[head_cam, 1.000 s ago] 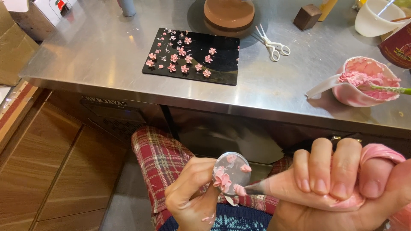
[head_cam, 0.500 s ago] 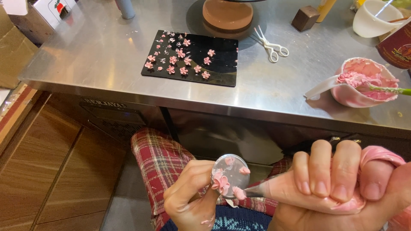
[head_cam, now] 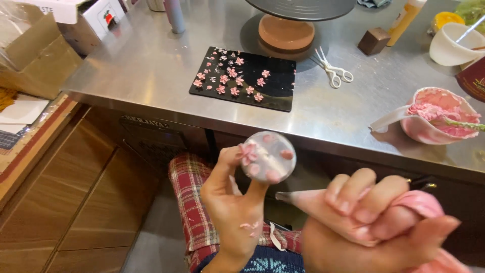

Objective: Piping small pink frosting flowers onto a flower nail and transferring them to a black display board using scissors.

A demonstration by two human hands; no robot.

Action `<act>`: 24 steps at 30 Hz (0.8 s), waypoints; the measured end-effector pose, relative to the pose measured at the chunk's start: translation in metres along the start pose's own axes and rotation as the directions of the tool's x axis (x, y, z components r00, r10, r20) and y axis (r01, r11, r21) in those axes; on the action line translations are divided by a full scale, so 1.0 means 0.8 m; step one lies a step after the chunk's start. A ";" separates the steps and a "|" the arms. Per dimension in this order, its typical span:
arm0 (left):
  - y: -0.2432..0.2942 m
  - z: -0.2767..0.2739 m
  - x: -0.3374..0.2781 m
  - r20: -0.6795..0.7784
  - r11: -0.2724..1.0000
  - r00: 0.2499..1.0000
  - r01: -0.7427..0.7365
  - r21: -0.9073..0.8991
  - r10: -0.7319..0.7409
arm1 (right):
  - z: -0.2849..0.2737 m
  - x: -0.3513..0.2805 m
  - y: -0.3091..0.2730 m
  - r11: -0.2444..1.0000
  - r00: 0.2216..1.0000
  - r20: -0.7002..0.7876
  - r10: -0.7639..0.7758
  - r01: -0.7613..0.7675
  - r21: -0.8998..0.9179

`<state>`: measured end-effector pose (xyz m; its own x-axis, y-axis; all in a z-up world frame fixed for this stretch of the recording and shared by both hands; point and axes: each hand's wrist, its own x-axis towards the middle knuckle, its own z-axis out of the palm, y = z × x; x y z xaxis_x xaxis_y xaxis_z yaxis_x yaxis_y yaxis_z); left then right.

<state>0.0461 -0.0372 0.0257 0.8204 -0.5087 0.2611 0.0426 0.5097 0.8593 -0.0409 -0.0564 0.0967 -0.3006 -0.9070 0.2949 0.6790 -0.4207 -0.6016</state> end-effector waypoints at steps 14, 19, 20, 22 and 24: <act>-0.007 -0.032 -0.038 0.238 0.996 0.969 0.075 -0.051 -0.061 | -0.123 0.015 -0.021 0.806 0.918 0.395 0.035 -0.260 0.532; 0.008 -0.033 -0.059 0.307 0.990 0.946 -0.130 0.052 0.108 | -0.108 0.013 -0.042 0.879 0.945 0.326 0.017 -0.169 0.445; 0.011 -0.031 -0.059 0.312 0.979 0.937 -0.189 0.072 0.157 | -0.102 0.013 -0.044 0.895 0.951 0.311 0.009 -0.146 0.422; 0.010 -0.032 -0.061 0.323 0.978 0.934 -0.187 0.089 0.149 | -0.096 0.012 -0.052 0.911 0.957 0.291 -0.004 -0.117 0.397; 0.008 -0.032 -0.062 0.331 0.977 0.933 -0.187 0.105 0.143 | -0.091 0.011 -0.058 0.925 0.961 0.276 -0.015 -0.092 0.369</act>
<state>0.0200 0.0090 0.0071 0.5827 -0.6315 0.5116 -0.1717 0.5197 0.8369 -0.1244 -0.0463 0.0732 -0.1145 -0.8601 0.4971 0.9029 -0.2988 -0.3091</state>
